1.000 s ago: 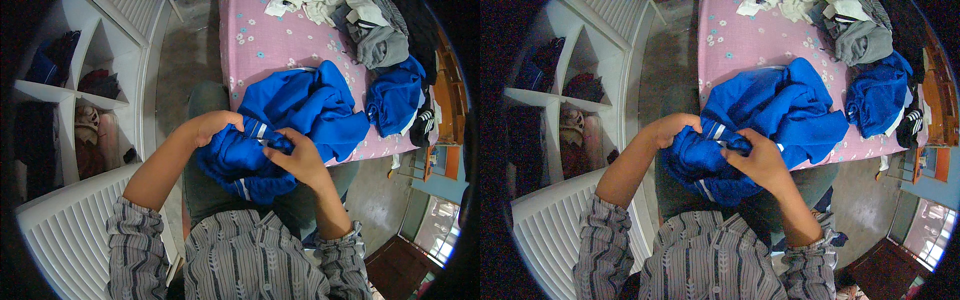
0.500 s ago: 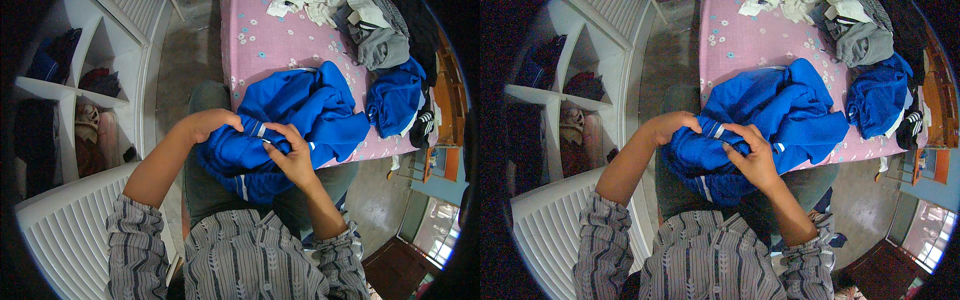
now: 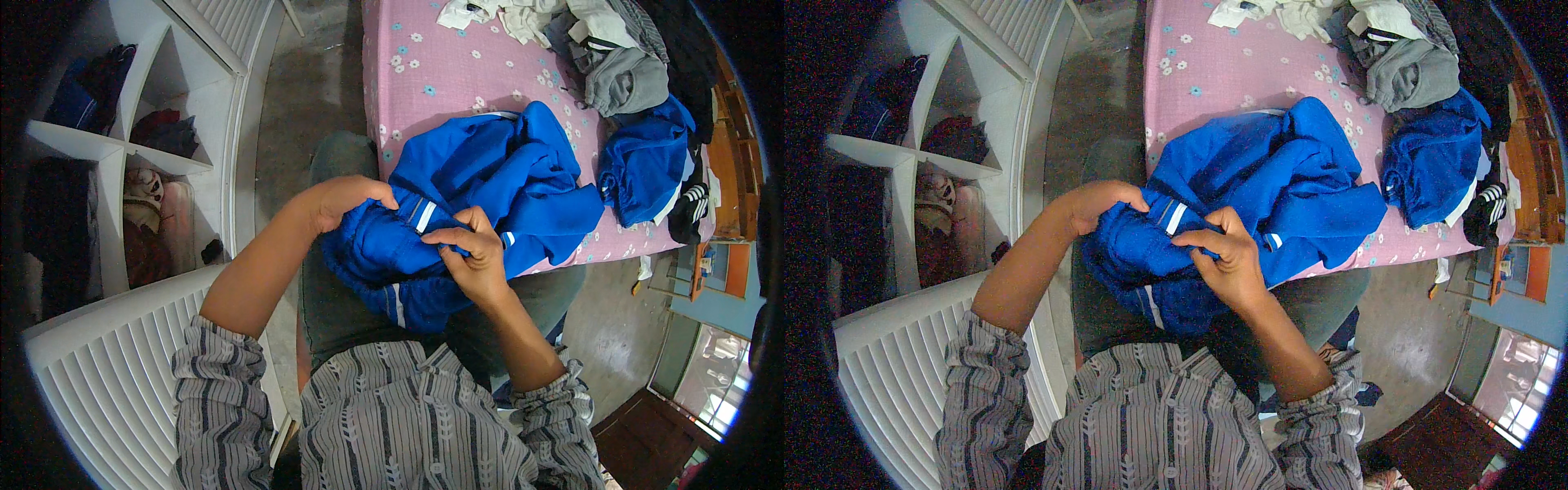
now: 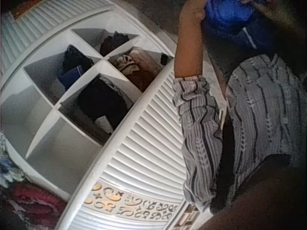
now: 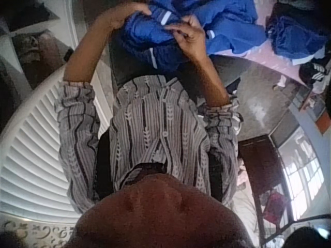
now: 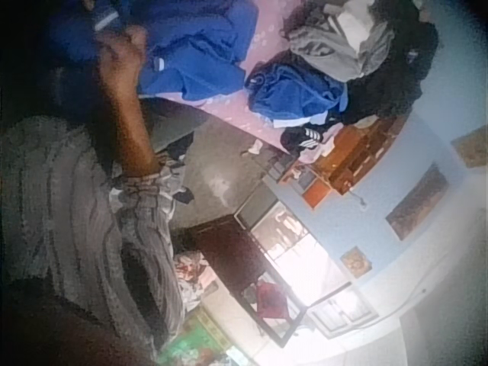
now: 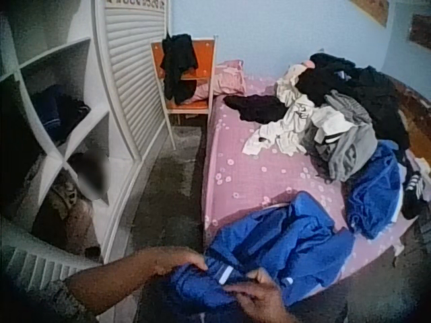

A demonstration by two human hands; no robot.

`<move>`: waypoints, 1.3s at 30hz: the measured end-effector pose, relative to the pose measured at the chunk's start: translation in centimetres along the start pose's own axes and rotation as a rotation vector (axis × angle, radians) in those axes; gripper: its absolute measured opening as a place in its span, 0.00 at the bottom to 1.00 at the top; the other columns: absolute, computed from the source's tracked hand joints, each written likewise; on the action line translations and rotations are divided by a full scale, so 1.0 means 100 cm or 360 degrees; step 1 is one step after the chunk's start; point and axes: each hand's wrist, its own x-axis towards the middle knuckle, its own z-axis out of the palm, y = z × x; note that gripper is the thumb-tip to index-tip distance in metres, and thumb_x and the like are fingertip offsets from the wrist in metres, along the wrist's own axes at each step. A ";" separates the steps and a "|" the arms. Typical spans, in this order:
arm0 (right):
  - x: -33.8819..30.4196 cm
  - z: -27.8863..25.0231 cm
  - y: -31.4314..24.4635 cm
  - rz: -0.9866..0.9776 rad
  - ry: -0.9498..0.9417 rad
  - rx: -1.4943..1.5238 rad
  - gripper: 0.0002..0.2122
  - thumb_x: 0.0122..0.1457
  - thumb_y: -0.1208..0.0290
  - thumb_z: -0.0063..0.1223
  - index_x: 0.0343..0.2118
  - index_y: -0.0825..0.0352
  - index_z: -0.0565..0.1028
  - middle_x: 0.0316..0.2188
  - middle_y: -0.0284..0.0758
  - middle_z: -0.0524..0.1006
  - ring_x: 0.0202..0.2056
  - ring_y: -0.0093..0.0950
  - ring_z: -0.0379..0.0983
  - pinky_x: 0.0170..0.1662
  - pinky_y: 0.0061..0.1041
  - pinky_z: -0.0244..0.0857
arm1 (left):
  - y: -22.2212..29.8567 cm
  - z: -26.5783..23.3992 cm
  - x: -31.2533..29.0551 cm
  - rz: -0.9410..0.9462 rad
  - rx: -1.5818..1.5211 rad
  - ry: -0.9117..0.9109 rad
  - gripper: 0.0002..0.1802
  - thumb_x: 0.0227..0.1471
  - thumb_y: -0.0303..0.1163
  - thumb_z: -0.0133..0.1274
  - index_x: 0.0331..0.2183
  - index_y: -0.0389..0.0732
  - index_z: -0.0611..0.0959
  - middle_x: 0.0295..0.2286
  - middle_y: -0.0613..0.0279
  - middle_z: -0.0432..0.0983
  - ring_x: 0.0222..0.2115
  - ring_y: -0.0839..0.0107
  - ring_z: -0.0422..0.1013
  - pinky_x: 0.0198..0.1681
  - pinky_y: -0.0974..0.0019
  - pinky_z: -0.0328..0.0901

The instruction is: The person sits on the floor and folds several garments, including a brown pair of pants, a grey patterned top, a striped shirt, and a blue jacket. The folded items are placed into a white wardrobe.

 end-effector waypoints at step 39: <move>0.012 -0.001 -0.003 -0.0029 0.0015 -0.0218 0.18 0.44 0.81 0.62 0.42 0.65 0.76 0.29 0.36 0.73 0.32 0.29 0.72 0.35 0.22 0.66 | -0.004 0.013 -0.008 0.0191 0.0531 -0.0003 0.25 0.34 0.32 0.66 0.39 0.36 0.81 0.35 0.60 0.79 0.32 0.69 0.75 0.41 0.67 0.69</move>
